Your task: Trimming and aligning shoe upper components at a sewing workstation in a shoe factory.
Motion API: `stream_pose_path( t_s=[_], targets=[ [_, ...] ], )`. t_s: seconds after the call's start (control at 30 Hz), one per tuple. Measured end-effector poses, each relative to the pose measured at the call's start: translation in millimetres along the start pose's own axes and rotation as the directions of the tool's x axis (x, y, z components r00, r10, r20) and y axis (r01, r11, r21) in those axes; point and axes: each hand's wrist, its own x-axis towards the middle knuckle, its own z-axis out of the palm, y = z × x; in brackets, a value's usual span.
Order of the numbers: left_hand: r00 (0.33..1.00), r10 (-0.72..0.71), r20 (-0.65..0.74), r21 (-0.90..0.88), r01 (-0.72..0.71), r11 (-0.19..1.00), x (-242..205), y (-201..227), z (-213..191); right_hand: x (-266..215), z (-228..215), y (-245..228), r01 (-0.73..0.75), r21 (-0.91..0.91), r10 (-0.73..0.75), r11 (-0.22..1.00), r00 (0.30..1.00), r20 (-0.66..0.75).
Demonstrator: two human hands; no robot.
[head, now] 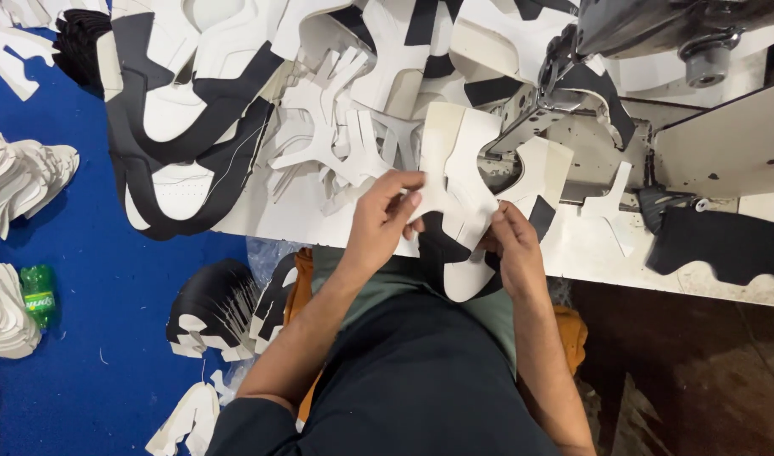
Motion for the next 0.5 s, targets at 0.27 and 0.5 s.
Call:
stream_pose_path(
  t_s=[0.27, 0.5],
  targets=[
    [0.998, 0.027, 0.058, -0.017, -0.026, 1.000, 8, -21, 19, -3, -9, 7, 0.010, 0.076, -0.006, 0.997, 0.999, -0.049],
    [0.996, 0.070, -0.053, -0.170, -0.078, 0.982, 4, -36, 36, -13, -1, -7, 0.092, -0.041, -0.089, 0.995, 0.994, 0.063]
  ],
)
